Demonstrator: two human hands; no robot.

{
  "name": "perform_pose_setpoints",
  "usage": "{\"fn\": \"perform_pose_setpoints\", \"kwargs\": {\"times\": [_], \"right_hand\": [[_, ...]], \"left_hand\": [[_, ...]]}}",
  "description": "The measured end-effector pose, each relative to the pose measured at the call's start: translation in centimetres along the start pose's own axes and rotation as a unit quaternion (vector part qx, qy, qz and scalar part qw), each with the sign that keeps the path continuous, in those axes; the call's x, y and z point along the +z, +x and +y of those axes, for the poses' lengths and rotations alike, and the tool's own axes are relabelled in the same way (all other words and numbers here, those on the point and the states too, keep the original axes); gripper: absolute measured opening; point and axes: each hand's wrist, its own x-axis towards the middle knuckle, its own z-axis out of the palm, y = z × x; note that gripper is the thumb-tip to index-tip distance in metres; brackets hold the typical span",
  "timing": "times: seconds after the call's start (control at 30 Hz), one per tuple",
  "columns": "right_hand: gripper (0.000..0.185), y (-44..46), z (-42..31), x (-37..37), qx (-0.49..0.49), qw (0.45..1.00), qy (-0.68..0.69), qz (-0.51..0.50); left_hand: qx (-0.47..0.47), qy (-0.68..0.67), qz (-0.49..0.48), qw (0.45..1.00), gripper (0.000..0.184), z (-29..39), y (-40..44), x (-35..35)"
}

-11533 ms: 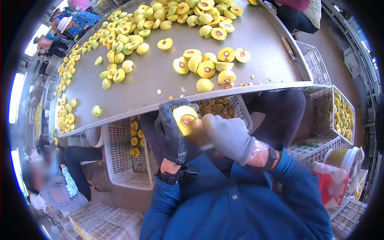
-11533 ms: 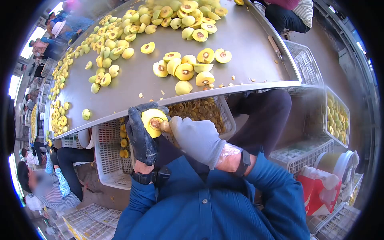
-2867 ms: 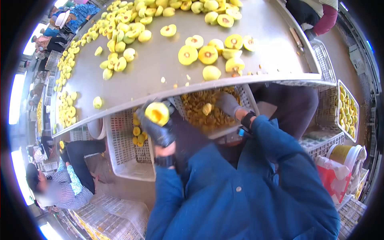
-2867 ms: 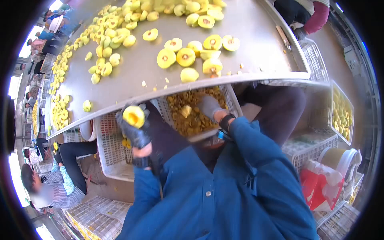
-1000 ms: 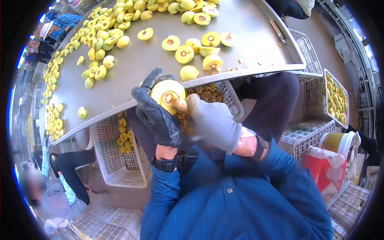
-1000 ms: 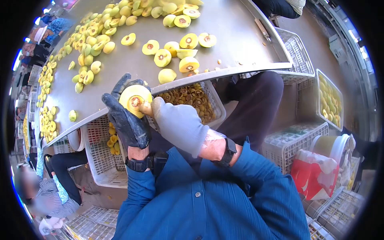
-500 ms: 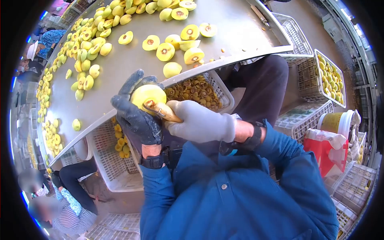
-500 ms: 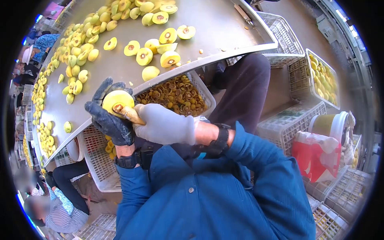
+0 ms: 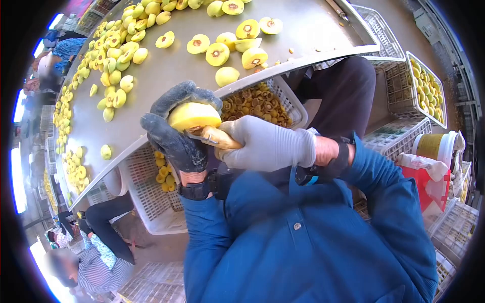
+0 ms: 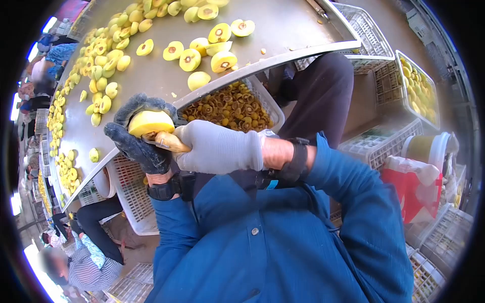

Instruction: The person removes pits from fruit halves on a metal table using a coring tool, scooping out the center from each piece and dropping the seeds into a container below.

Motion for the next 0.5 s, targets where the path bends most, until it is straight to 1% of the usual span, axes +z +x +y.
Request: {"fn": "perform_pose_setpoints", "kwargs": {"times": [0.1, 0.17, 0.2, 0.23, 0.27, 0.3, 0.33, 0.4, 0.43, 0.47, 0.5], "right_hand": [[0.023, 0.6, 0.4, 0.2, 0.037, 0.996, 0.058, -0.057], [0.023, 1.1, 0.3, -0.1, -0.021, 0.993, -0.11, -0.024], [0.023, 1.2, 0.3, -0.2, -0.047, 0.98, -0.195, -0.005], [0.025, 1.2, 0.2, -0.1, -0.034, 0.992, -0.12, -0.017], [0.026, 1.3, 0.1, -0.2, -0.022, 0.998, -0.046, -0.03], [0.028, 1.4, 0.0, -0.2, -0.009, 0.999, 0.028, -0.044], [0.03, 1.8, 0.2, -0.2, 0.032, 0.995, 0.06, -0.067], [0.028, 2.3, -0.5, -1.3, 0.024, 0.991, -0.094, -0.093], [0.027, 2.6, -0.9, -1.5, 0.019, 0.98, -0.169, -0.106], [0.027, 3.0, -0.8, -1.3, 0.007, 0.981, -0.162, -0.11], [0.028, 3.2, -0.6, -1.1, 0.027, 0.989, -0.09, -0.116]], "left_hand": [[0.01, -0.037, 0.032, 0.999, 0.082, -0.2, 0.2, 0.2], [0.013, -0.055, 0.057, 0.997, 0.08, -0.6, 0.2, 0.1], [0.015, -0.065, 0.067, 0.995, 0.079, -0.9, 0.2, 0.2], [0.019, -0.077, 0.079, 0.994, 0.078, -1.1, 0.2, 0.1], [0.025, -0.093, 0.067, 0.993, 0.078, -1.2, 0.2, -0.1], [0.026, -0.065, 0.056, 0.996, 0.078, -1.0, 0.3, -0.2], [0.026, -0.039, 0.045, 0.998, 0.079, -0.7, 0.4, -0.4], [0.026, 0.038, 0.019, 0.999, 0.078, -0.3, 0.5, -1.5], [0.024, 0.044, 0.024, 0.998, 0.078, -0.1, 0.5, -1.9], [0.025, 0.049, 0.028, 0.998, 0.078, 0.2, 0.6, -2.1], [0.029, 0.05, 0.033, 0.998, 0.078, 0.4, 0.9, -2.1]]}}
